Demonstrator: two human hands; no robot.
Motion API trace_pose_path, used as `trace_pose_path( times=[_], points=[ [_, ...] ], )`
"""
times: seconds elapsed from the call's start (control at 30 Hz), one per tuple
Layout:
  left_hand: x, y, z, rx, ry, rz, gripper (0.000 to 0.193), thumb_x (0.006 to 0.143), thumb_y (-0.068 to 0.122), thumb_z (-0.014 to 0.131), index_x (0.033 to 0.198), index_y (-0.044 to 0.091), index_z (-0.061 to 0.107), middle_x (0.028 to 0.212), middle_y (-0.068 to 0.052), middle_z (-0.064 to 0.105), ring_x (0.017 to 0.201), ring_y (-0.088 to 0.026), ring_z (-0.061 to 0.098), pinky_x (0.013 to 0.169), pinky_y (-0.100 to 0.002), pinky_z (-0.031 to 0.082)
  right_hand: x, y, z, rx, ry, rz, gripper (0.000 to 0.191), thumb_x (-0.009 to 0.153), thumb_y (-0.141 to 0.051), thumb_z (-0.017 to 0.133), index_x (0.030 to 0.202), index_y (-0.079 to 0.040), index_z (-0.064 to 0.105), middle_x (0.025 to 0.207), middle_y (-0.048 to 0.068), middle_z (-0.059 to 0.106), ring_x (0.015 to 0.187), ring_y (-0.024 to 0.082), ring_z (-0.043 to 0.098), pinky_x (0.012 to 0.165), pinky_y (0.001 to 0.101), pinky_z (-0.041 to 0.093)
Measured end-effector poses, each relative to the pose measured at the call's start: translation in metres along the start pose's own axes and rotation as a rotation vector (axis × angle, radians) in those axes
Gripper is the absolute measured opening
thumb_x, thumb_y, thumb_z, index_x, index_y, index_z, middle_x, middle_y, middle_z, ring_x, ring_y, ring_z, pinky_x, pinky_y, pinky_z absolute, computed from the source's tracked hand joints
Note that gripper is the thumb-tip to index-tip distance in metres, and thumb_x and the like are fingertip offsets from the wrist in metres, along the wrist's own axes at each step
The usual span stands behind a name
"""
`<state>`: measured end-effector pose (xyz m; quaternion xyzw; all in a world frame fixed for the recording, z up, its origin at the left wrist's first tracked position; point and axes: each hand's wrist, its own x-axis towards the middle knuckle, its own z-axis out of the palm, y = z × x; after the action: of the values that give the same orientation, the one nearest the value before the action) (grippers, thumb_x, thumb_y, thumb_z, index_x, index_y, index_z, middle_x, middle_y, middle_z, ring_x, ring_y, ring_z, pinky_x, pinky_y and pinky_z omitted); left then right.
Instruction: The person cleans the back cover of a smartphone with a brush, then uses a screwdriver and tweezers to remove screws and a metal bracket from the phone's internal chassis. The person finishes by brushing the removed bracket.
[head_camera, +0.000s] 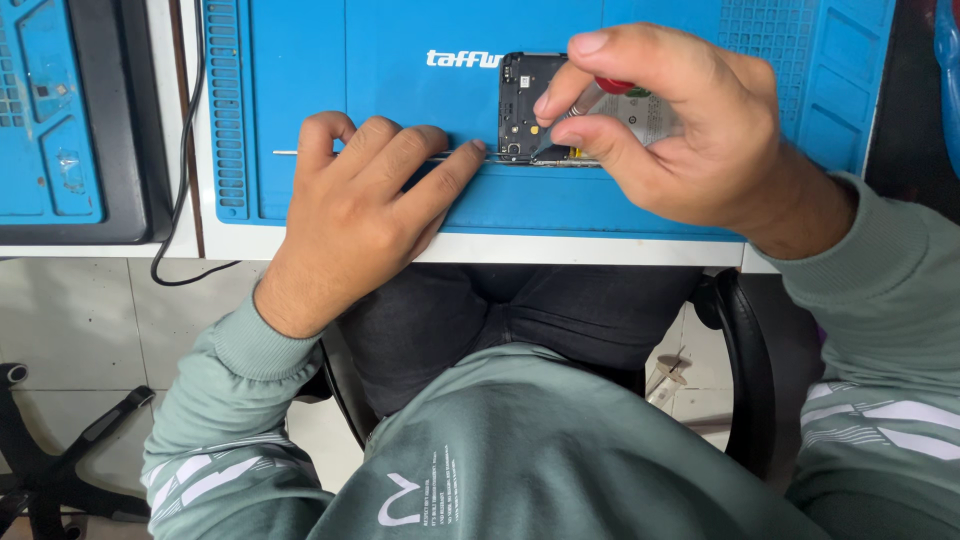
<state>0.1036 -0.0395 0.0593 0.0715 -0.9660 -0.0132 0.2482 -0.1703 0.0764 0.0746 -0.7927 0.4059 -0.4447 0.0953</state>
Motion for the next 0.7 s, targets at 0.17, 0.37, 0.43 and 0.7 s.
trace_pose_path(
  times=[0.17,0.37,0.43,0.7],
  points=[
    [0.0005,-0.0006,0.0001,-0.02,-0.001,-0.007,0.028,0.099,0.013,0.074,0.127,0.015,0.071,0.114,0.001,0.065,0.093,-0.017,0.057,0.095,-0.04,0.039,0.0002,0.0,0.0003,0.011,-0.007,0.006,0.048,0.109,0.01,0.076,0.142,0.005,0.043,0.109,0.02,0.07,0.102,0.026,0.075,0.088,0.0301,0.065],
    [0.0001,-0.001,0.0005,-0.023,-0.004,-0.008,0.029,0.098,0.013,0.073,0.127,0.015,0.071,0.114,0.001,0.066,0.093,-0.017,0.057,0.094,-0.04,0.039,0.0022,-0.0004,0.0009,0.055,-0.006,0.021,0.051,0.11,0.012,0.074,0.147,0.004,0.04,0.109,0.021,0.07,0.101,0.025,0.076,0.086,0.0285,0.065],
    [-0.0005,-0.0013,0.0008,-0.027,-0.006,-0.008,0.029,0.098,0.012,0.073,0.127,0.015,0.071,0.114,0.001,0.066,0.093,-0.016,0.057,0.094,-0.04,0.039,0.0024,-0.0006,0.0005,0.046,-0.006,0.018,0.051,0.11,0.012,0.074,0.147,0.004,0.04,0.109,0.021,0.07,0.101,0.025,0.076,0.086,0.029,0.065],
    [0.0029,-0.0018,-0.0029,-0.06,-0.015,-0.028,0.029,0.098,0.01,0.073,0.127,0.013,0.071,0.114,0.001,0.066,0.094,-0.017,0.058,0.089,-0.037,0.037,-0.0063,0.0085,-0.0069,0.045,0.009,0.075,0.037,0.11,0.015,0.069,0.136,0.008,0.044,0.111,0.022,0.069,0.099,0.027,0.073,0.087,0.0328,0.063]
  ],
)
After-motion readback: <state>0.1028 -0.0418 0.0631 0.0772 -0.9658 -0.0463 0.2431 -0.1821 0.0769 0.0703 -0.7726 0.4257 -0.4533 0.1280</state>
